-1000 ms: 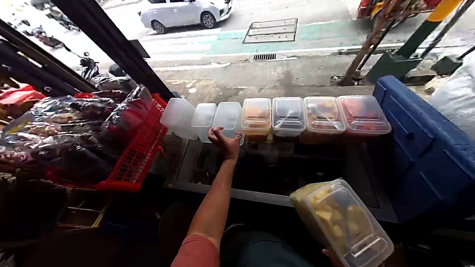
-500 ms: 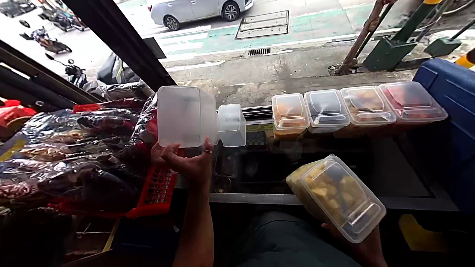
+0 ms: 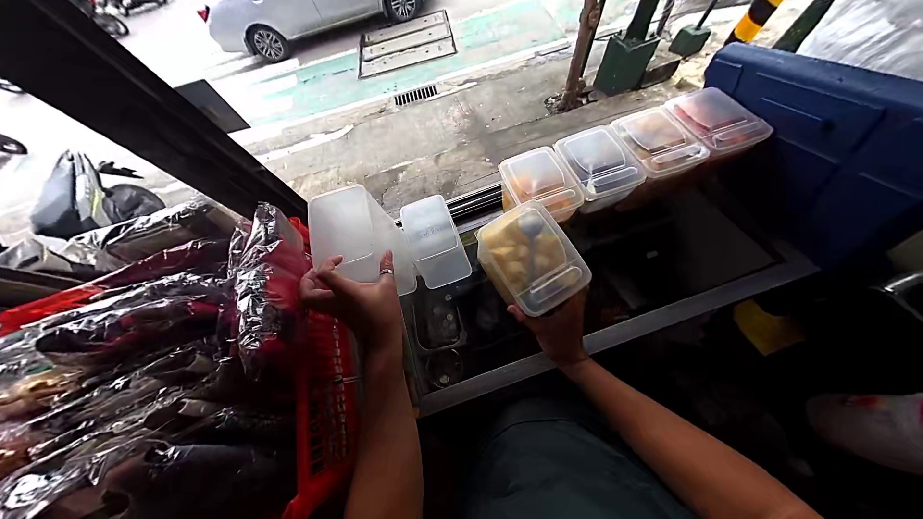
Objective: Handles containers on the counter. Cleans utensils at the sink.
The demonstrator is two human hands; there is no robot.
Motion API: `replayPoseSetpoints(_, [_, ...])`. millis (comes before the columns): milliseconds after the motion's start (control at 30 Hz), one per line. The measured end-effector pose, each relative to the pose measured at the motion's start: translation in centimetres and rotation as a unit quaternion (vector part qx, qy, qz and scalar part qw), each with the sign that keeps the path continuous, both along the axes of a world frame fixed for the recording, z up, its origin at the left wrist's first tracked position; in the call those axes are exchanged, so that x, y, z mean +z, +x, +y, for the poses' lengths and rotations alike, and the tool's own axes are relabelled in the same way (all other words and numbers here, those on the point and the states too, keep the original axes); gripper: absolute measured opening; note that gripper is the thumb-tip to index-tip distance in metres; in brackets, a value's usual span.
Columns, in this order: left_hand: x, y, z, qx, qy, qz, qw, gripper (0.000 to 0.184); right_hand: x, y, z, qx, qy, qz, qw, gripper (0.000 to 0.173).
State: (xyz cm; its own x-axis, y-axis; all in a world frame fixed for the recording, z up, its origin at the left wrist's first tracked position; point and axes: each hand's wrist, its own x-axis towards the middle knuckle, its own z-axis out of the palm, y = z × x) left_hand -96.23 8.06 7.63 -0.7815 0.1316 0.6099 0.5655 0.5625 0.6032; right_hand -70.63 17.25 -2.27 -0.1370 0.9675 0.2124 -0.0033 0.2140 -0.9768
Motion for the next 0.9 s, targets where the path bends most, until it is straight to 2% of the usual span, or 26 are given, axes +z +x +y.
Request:
replayPoseSetpoints(133, [-1.1,-0.3,0.1,0.006,-0.032,0.003,0.999,0.078,-1.1,-4.7,1.4,-0.037,-0.014,0.006,0.999,0.134])
replayPoseSetpoints(367, [-3.3,-0.6,-0.8,-0.005,-0.077,-0.008,0.997,0.079,-1.8,-10.8,3.5,-0.112,-0.052,-0.078,0.989,0.139])
replayPoseSetpoints(533, [-2.8,1.0,-1.6,-0.062,-0.058,0.02,0.996,0.08,-2.1,-13.2,5.2,-0.127,-0.079,-0.133,0.98,0.14])
replayPoseSetpoints(633, [-3.1,3.4,-2.2,-0.13,-0.026,0.065,0.989,0.066,-2.4,-13.7,6.4,-0.123,-0.074,-0.175,0.974,0.14])
replayPoseSetpoints(700, [-4.2,4.8,-3.1,-0.176,-0.022,0.058,0.982,0.052,-2.9,-14.1,6.5,-0.132,-0.064,-0.186,0.972,0.142])
replayPoseSetpoints(833, [-7.0,5.5,-3.2,-0.315,-0.08,-0.062,0.944,0.025,-3.2,-14.2,7.1,-0.131,-0.037,-0.196,0.971,0.147])
replayPoseSetpoints(900, [-8.1,5.2,-2.5,-0.365,-0.124,-0.123,0.914,0.02,-3.0,-13.8,6.8,-0.105,-0.038,-0.184,0.977,0.147])
